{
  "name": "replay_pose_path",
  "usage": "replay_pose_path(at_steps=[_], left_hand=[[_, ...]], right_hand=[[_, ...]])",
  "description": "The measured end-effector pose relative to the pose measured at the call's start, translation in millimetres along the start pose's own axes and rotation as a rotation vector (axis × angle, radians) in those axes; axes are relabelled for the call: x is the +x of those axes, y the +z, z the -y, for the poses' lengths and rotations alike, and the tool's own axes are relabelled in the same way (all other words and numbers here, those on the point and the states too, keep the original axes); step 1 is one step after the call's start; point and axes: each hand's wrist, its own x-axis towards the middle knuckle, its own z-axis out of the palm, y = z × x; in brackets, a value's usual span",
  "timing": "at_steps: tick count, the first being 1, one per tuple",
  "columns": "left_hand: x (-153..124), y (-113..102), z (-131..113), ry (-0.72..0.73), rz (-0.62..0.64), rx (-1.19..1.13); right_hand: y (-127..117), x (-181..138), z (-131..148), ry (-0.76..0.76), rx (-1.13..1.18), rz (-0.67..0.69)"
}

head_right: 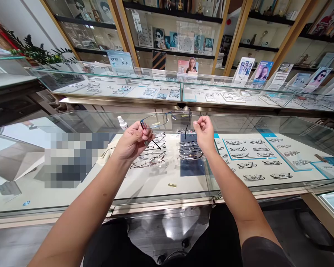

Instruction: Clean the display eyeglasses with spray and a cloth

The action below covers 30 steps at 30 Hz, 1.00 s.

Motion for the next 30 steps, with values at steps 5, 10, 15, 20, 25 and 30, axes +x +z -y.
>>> replay_pose_path(at_steps=[5,10,15,20,25,30], left_hand=[[1.9,-1.9,-3.6,-0.017,-0.001,-0.034],[2.4,-4.3,-4.3,-0.039,0.030,-0.056],[2.0,-6.2,-4.3,-0.088,0.073,-0.128],[3.5,-11.3,-1.8,-0.092,0.111,-0.139],[13.5,-22.3,7.4,0.044,0.001,-0.018],[18.0,-29.4,17.1,0.440,-0.200,0.396]], right_hand=[[4.5,-10.7,5.6,-0.133,-0.057,0.044],[6.4,-16.0,7.4,-0.227,-0.129,0.052],[5.8,-13.3,1.1,-0.289,-0.150,0.023],[4.1,-9.8,-7.0,-0.344,-0.153,-0.008],[1.8,-9.7,-6.5,-0.445,-0.233,-0.038],[3.7,-15.2,-4.5,-0.533,-0.351,-0.027]])
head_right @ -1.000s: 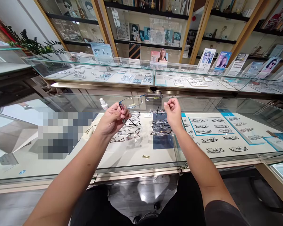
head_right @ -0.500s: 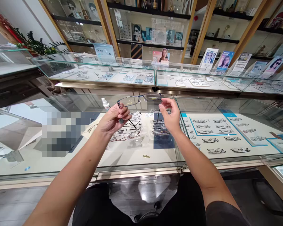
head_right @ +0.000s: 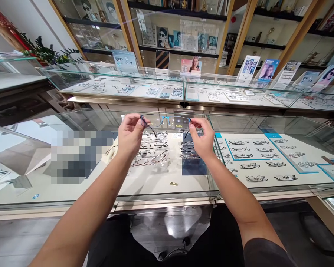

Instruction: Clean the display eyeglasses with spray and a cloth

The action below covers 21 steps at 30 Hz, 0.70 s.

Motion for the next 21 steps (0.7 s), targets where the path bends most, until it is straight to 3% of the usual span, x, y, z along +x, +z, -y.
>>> replay_pose_path(at_steps=[3,6,16,21], left_hand=[[-7.1,3.9,0.9,0.220,-0.064,0.227],[-14.7,10.1,0.3,0.328,-0.095,0.309],[-20.5,14.8,3.4,0.297,-0.194,0.348],[-25.2,15.8,5.7,0.231,-0.129,0.393]], right_hand=[[1.1,-2.3,1.4,-0.031,-0.055,-0.005],[1.3,-2.7,1.8,-0.052,-0.029,-0.027],[3.0,-4.5,15.6,-0.128,-0.043,-0.040],[3.7,-4.8,13.1,-0.091,-0.042,-0.098]])
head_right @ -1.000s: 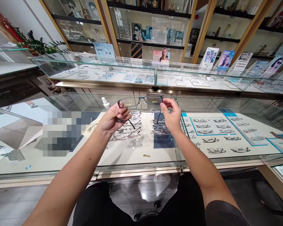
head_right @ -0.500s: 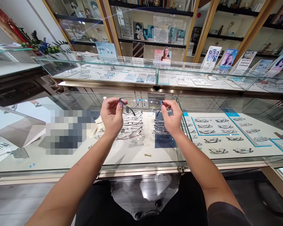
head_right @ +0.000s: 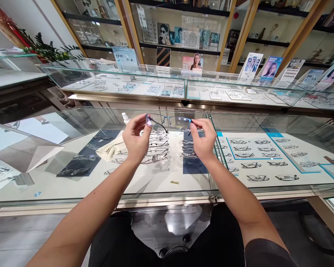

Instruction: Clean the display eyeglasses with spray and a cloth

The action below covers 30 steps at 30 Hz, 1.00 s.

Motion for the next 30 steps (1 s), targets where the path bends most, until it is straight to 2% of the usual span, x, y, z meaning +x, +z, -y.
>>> replay_pose_path(at_steps=[5,12,18,26,30], left_hand=[[-3.2,1.6,-5.4,-0.057,0.093,-0.007],[-4.5,4.9,-7.7,-0.122,0.076,-0.029],[-5.5,5.6,-7.2,-0.091,0.041,-0.020],[-4.3,0.6,-8.8,0.078,-0.068,0.120],[-4.1,0.4,-10.7,0.140,-0.072,0.174]], right_hand=[[0.7,-0.7,-3.4,0.062,-0.010,-0.036],[2.1,-2.9,-4.7,0.102,-0.043,-0.041],[3.6,-5.2,-5.7,0.142,-0.012,-0.026],[7.4,-15.5,-8.9,0.183,0.024,0.185],[8.8,-17.9,-11.8,0.237,0.054,0.170]])
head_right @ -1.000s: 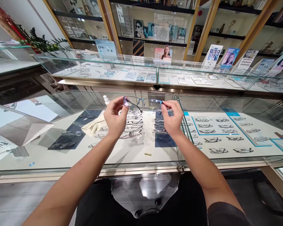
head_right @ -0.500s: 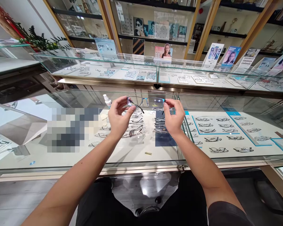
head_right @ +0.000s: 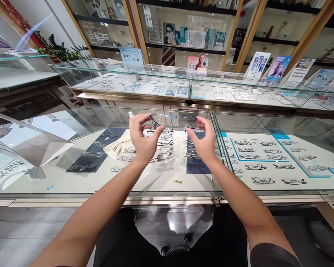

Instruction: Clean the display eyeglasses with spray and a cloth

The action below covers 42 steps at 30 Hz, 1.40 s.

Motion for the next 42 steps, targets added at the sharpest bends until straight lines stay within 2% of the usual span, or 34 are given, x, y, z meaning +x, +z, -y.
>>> replay_pose_path(at_steps=[27,39,42], left_hand=[[0.4,-0.3,-6.0,0.044,0.003,0.065],[0.3,-0.5,-4.8,0.069,-0.001,0.058],[-0.4,0.4,-3.7,0.017,0.028,0.024]], right_hand=[[-0.3,-0.2,5.2,0.034,-0.026,0.002],[0.2,-1.4,1.2,-0.006,-0.048,-0.006],[0.0,-1.4,1.5,-0.035,-0.066,-0.041]])
